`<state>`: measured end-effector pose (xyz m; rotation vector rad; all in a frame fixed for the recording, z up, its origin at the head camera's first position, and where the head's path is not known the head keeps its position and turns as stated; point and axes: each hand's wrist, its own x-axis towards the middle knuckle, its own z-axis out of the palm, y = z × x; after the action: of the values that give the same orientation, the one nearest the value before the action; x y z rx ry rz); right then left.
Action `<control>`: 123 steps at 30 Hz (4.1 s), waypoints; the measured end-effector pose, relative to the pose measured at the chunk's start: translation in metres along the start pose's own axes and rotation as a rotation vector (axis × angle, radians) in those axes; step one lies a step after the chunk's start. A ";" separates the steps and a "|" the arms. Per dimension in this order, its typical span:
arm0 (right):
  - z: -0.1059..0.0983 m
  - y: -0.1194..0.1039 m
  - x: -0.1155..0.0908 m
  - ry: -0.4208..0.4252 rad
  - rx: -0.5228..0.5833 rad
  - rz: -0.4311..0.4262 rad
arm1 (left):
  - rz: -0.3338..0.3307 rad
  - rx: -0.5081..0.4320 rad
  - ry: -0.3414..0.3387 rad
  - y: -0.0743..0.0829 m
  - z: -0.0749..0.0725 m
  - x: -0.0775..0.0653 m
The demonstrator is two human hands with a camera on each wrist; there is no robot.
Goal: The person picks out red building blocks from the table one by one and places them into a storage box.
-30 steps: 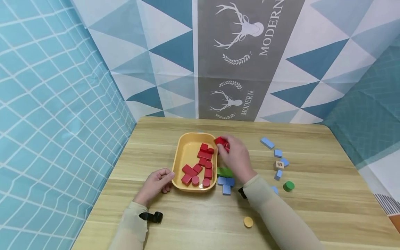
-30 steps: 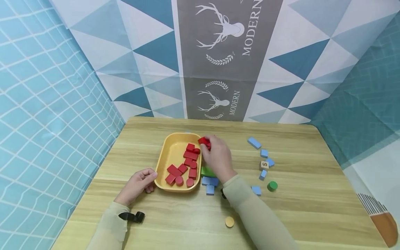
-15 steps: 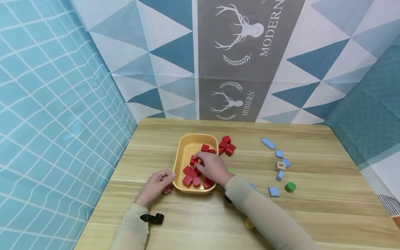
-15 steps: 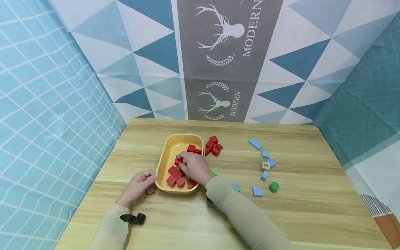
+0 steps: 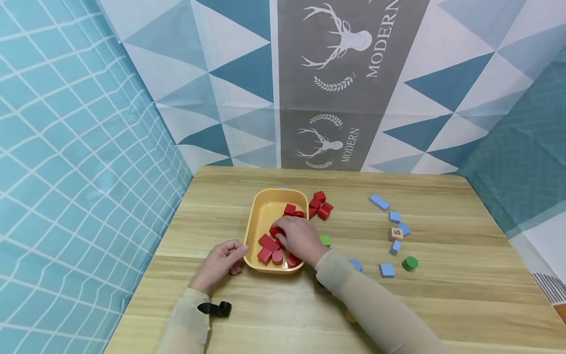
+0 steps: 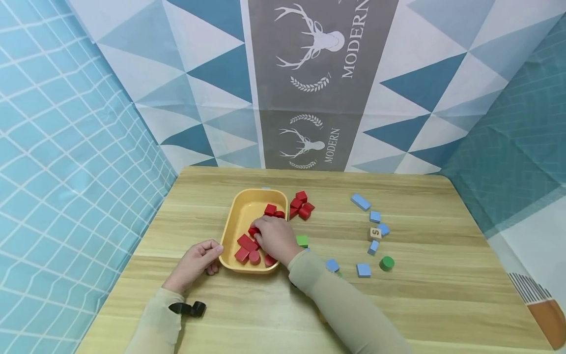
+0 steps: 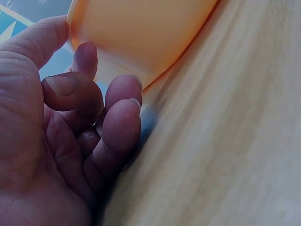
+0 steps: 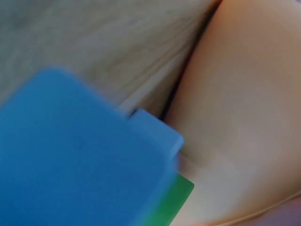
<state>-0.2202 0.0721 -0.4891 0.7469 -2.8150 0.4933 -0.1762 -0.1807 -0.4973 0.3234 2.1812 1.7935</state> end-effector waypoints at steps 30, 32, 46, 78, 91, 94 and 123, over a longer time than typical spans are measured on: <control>0.003 0.001 -0.001 -0.018 -0.057 0.046 | -0.019 0.007 0.007 0.003 0.001 0.001; 0.003 0.001 -0.002 -0.018 -0.053 0.048 | -0.019 0.004 0.005 0.002 0.001 0.001; 0.002 0.000 -0.001 -0.033 -0.051 0.052 | -0.004 0.010 0.007 0.002 0.001 0.001; 0.002 -0.001 0.000 -0.054 -0.030 0.057 | 0.002 -0.001 0.003 -0.001 0.000 0.001; -0.046 0.048 0.001 0.296 0.278 0.183 | 0.009 -0.010 0.021 -0.032 -0.004 0.012; -0.054 0.072 0.002 0.247 0.150 0.282 | 0.015 -0.009 0.020 -0.033 -0.005 0.011; -0.035 0.093 -0.015 -0.179 0.027 0.292 | -0.020 0.002 0.013 -0.023 -0.003 0.010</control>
<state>-0.2515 0.1680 -0.4858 0.4009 -3.1099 0.5341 -0.1862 -0.1842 -0.5206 0.2895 2.1876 1.7880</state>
